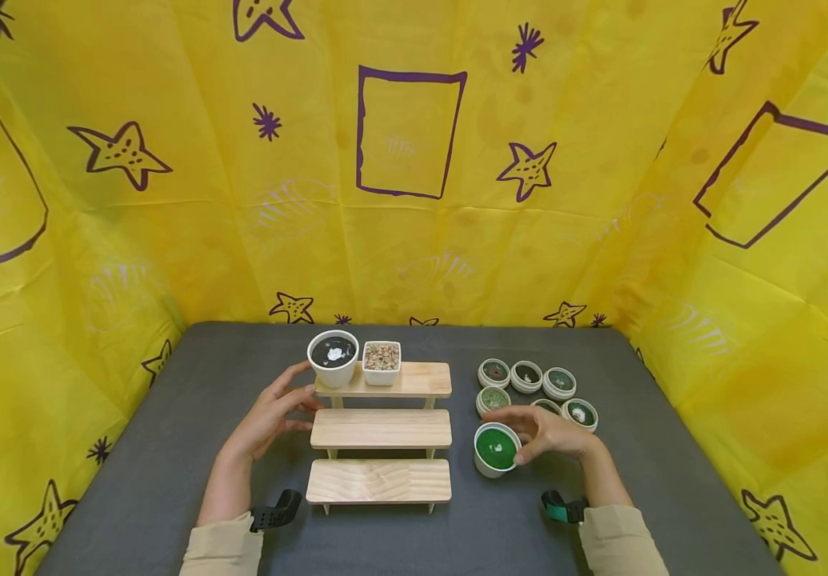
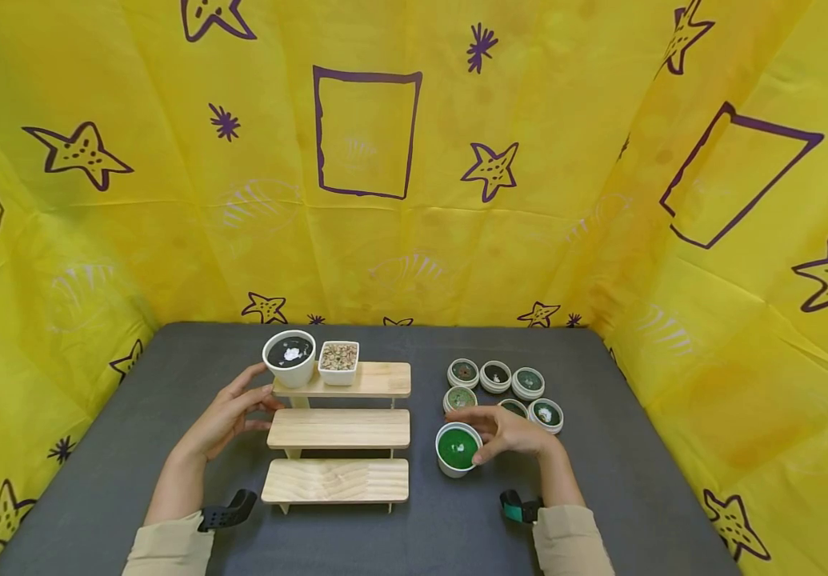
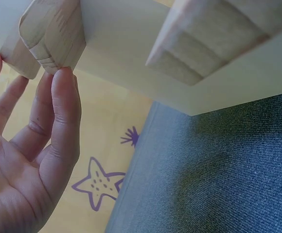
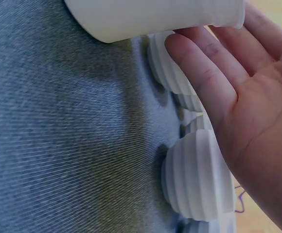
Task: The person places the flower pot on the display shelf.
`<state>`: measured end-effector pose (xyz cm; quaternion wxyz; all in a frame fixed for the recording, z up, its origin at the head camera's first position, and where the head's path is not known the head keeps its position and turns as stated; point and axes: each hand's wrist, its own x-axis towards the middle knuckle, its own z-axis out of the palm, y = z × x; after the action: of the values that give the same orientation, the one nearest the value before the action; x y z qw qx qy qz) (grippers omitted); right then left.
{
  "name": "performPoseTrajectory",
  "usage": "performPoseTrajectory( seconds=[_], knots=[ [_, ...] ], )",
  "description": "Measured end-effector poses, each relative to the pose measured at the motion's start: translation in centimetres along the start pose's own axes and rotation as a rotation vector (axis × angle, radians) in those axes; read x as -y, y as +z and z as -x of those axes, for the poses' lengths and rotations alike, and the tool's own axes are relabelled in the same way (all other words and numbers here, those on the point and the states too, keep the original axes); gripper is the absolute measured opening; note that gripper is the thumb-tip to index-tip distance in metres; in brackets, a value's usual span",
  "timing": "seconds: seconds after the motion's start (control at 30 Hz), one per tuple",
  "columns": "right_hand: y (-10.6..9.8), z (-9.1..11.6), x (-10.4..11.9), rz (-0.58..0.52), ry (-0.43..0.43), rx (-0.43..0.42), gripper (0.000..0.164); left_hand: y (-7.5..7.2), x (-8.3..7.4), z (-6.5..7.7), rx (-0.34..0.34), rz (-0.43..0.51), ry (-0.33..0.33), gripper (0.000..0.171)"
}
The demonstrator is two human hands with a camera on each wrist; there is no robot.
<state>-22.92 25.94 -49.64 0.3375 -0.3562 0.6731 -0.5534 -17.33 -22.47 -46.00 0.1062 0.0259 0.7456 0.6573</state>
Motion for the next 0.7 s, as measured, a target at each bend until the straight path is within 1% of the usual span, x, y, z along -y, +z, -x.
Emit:
performPoseTrajectory(
  seconds=[0.33, 0.57, 0.7],
  knots=[
    [0.6, 0.1, -0.7, -0.011, -0.022, -0.001, 0.087, 0.0, 0.0, 0.0, 0.000, -0.002, -0.007, 0.061],
    [0.8, 0.1, -1.3, 0.017, -0.025, -0.004, 0.089, 0.0, 0.0, 0.0, 0.002, -0.006, -0.004, 0.061],
    [1.0, 0.2, -1.5, 0.006, -0.031, -0.008, 0.089, 0.0, 0.0, 0.0, 0.003, -0.002, 0.001, 0.061]
  ],
)
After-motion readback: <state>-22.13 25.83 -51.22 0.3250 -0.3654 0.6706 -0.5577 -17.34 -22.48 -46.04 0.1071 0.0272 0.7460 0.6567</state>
